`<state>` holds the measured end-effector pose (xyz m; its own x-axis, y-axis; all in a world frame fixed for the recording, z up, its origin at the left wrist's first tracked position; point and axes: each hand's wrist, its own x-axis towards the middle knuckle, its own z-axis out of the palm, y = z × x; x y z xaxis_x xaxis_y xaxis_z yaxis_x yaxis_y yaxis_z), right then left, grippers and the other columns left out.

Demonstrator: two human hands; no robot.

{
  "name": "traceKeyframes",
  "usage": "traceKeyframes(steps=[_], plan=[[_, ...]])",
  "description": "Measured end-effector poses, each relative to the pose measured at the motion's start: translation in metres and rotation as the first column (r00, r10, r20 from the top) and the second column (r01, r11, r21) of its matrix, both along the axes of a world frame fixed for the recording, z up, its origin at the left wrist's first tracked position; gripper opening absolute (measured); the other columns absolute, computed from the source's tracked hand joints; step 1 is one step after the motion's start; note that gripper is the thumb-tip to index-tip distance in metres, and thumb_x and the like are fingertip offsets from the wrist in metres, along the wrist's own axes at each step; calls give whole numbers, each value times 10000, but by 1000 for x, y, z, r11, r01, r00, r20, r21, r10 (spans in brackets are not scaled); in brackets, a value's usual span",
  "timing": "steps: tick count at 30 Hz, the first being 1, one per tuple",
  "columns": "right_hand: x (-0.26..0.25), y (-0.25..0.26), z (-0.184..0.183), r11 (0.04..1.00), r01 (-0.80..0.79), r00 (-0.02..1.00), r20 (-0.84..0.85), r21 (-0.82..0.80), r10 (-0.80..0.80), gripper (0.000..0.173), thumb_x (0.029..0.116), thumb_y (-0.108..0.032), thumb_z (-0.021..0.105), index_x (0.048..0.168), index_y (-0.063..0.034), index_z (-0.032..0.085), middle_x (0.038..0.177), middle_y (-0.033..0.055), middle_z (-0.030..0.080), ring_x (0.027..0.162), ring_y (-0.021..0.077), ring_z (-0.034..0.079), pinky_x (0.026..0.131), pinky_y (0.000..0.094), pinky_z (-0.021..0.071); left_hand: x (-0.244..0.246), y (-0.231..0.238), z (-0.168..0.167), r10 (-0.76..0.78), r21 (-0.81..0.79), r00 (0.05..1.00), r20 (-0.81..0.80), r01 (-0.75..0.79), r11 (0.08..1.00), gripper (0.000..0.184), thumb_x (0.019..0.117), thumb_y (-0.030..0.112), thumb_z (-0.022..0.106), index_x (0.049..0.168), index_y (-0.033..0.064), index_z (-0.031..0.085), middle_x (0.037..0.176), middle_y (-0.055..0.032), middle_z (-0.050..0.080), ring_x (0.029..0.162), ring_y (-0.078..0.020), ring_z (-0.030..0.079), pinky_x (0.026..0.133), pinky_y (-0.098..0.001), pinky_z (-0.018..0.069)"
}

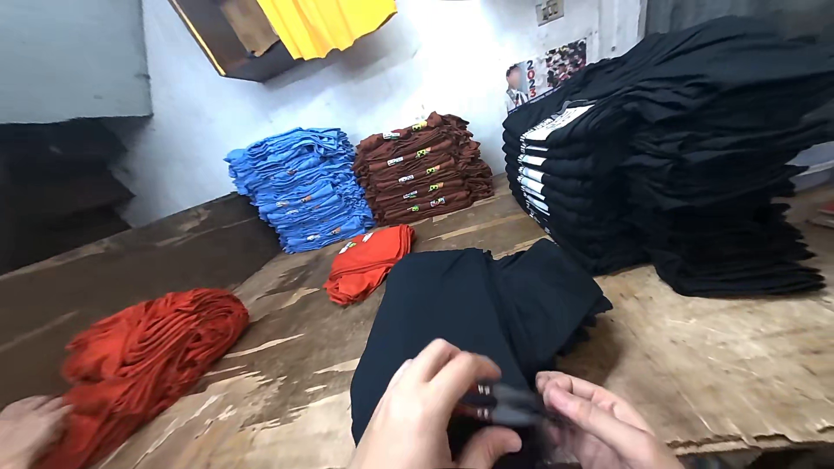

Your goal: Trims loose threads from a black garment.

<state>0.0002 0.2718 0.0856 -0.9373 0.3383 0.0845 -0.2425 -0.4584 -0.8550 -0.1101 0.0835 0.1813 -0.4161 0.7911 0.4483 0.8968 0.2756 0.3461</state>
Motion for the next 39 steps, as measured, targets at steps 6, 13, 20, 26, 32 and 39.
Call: traceKeyframes(steps=[6,13,20,26,32,39], plan=[[1,-19,6,840,402,916,-162,366,-368,67,935,-60,679,885,-68,723,1047,3,636,911,33,608,729,178,536,5,20,3,5,-55,959,-282,-22,998,132,950,257,686,1035,216,779,984,10,711,883,-176,668,744,-387,523],[5,-12,-13,686,508,853,-419,521,-312,183,937,-234,713,1079,-132,657,1134,6,639,1057,80,620,852,249,548,4,4,-1,42,-40,999,-16,-42,998,318,900,318,775,1166,153,717,1024,-38,661,892,-145,652,765,-351,562],[-25,-47,11,614,668,738,-480,421,-474,164,819,-5,833,964,-19,756,987,45,745,921,79,719,805,220,629,-14,2,-19,-77,153,952,295,32,988,93,958,89,657,1033,95,711,919,32,703,799,-22,656,695,-195,563],[-36,-34,3,846,392,878,-421,362,-227,427,843,-212,854,1166,-30,642,1133,34,635,978,79,640,806,241,588,-26,12,-20,-74,190,809,583,-47,981,193,1010,113,578,1170,112,685,941,23,712,789,-63,661,688,-210,553],[-4,-25,-15,152,798,580,-674,583,-458,58,904,-195,803,956,-189,778,855,-51,678,879,48,618,952,316,434,-15,-2,-24,-115,223,911,396,26,974,445,881,298,815,1261,97,699,1050,13,701,918,-77,684,762,-247,611],[7,-31,-21,119,795,587,-705,595,-398,48,970,-177,699,989,-160,739,968,-26,691,983,76,623,977,293,438,11,-1,-39,37,248,903,-428,78,965,159,958,232,723,1112,259,753,1014,42,704,939,-130,587,885,-352,401]])
